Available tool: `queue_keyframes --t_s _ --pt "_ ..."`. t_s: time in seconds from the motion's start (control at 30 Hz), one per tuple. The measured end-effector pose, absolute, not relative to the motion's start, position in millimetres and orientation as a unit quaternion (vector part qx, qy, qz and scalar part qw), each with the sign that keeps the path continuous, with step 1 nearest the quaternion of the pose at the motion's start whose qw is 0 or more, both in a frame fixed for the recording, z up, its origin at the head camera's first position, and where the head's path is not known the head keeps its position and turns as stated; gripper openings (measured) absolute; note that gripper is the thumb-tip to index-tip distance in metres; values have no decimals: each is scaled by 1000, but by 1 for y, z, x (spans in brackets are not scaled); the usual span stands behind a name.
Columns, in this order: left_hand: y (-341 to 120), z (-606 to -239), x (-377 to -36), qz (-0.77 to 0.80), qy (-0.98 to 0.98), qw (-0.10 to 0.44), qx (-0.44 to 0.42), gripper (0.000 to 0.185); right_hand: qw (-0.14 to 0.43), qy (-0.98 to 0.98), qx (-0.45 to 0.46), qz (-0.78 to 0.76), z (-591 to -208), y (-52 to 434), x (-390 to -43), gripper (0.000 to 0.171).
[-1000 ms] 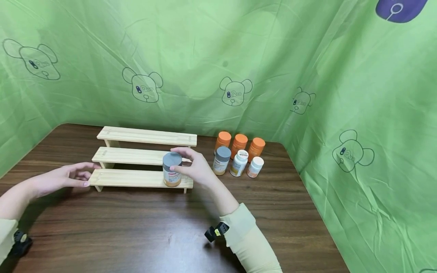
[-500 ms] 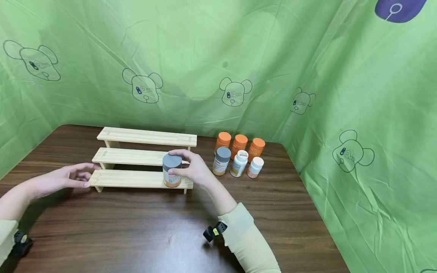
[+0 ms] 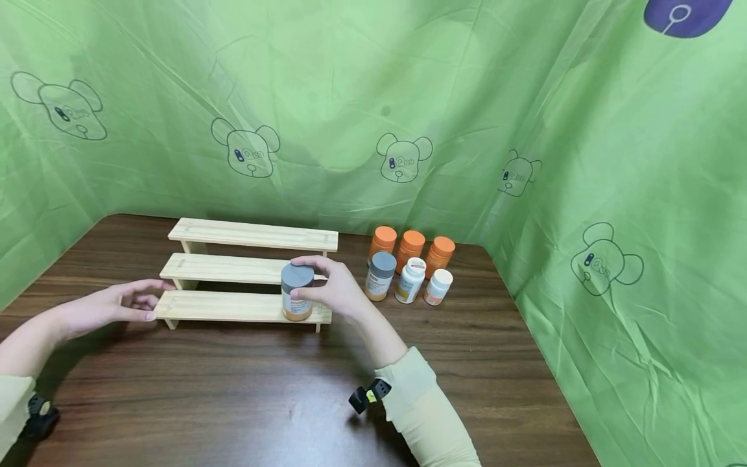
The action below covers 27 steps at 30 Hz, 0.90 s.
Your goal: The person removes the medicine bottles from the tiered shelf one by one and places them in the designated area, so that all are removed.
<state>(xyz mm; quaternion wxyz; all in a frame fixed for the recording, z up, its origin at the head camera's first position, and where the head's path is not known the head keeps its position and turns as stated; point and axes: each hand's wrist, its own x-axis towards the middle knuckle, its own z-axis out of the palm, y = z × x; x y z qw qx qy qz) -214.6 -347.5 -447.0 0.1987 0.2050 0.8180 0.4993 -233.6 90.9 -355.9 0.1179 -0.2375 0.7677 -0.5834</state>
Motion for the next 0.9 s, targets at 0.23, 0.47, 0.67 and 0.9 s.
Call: queue_keyframes --t_s 0.23,0.47,0.67,0.9 --pt "-347 -447 -215 499 819 197 203 57 112 766 -236 -587 -355 100 -235 52" --pt "-345 -448 -216 499 819 202 198 58 113 769 -246 -579 -349 116 -232 53" --pt "-342 -451 -216 503 816 207 196 59 116 785 -238 -559 -338 133 -220 53" --pt "-346 -447 -214 500 820 196 197 58 119 787 -250 -551 -320 146 -212 51"
